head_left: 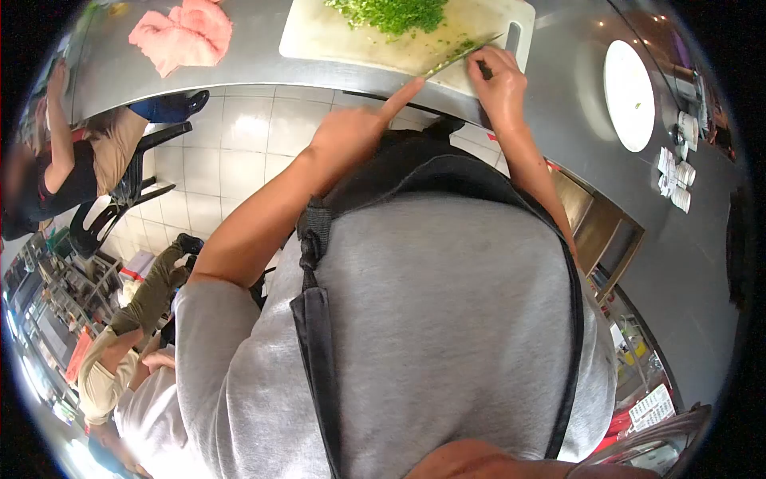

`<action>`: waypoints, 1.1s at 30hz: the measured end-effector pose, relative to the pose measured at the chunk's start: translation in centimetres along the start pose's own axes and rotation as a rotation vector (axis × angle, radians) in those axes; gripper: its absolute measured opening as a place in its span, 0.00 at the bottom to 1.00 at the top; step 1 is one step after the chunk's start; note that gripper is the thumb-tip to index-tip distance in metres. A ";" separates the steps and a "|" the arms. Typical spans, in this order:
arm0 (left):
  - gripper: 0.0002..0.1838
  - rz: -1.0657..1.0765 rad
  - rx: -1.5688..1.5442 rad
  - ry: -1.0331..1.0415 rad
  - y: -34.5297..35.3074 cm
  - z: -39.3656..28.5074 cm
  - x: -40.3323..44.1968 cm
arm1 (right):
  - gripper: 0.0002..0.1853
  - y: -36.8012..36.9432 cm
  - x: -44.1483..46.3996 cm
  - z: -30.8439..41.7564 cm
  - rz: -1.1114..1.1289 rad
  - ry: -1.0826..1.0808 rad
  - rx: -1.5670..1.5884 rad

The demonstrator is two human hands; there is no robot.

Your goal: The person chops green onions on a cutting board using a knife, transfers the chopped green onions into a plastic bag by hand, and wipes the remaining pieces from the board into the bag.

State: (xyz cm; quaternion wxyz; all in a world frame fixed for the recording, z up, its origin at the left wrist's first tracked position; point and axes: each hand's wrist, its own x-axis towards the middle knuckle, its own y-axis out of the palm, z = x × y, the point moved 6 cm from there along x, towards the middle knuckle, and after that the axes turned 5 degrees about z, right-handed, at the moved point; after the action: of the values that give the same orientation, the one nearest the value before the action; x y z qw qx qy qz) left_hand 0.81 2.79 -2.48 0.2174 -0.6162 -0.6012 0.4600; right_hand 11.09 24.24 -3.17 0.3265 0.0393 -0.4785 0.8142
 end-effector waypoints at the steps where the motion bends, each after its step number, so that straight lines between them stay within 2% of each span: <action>1: 0.54 -0.026 0.014 0.012 -0.1 0.1 0.2 | 0.03 0.0 0.2 0.0 -0.007 -0.002 0.000; 3: 0.53 -0.076 0.033 0.034 -0.5 -0.2 0.4 | 0.03 -0.1 0.2 0.0 -0.013 -0.006 0.001; 9: 0.52 0.003 -0.005 0.029 0.1 0.1 -0.5 | 0.03 0.1 0.0 -0.7 -0.017 0.038 0.008; 17: 0.47 -0.134 -0.123 0.022 -1.4 0.8 0.9 | 0.04 -0.2 0.1 -0.2 -0.004 0.007 -0.008; 21: 0.46 -0.087 -0.052 -0.104 -3.0 2.1 -0.1 | 0.05 0.2 0.3 -0.1 0.009 0.010 -0.005; 24: 0.49 -0.087 0.029 -0.078 -3.6 1.4 -0.5 | 0.06 0.8 0.4 -0.4 0.007 0.013 0.007; 27: 0.46 -0.086 0.000 -0.074 -2.8 0.9 -0.7 | 0.06 0.9 0.4 -0.5 -0.005 0.058 0.039; 33: 0.50 -0.048 0.033 -0.060 -2.9 0.5 -0.8 | 0.06 -0.6 0.8 0.4 -0.005 0.060 0.013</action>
State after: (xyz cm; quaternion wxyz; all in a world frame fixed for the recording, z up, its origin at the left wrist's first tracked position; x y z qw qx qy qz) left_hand -1.06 2.41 -0.10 0.2202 -0.5838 -0.6144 0.4828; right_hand 10.70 24.46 -2.24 0.3424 0.0178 -0.4632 0.8173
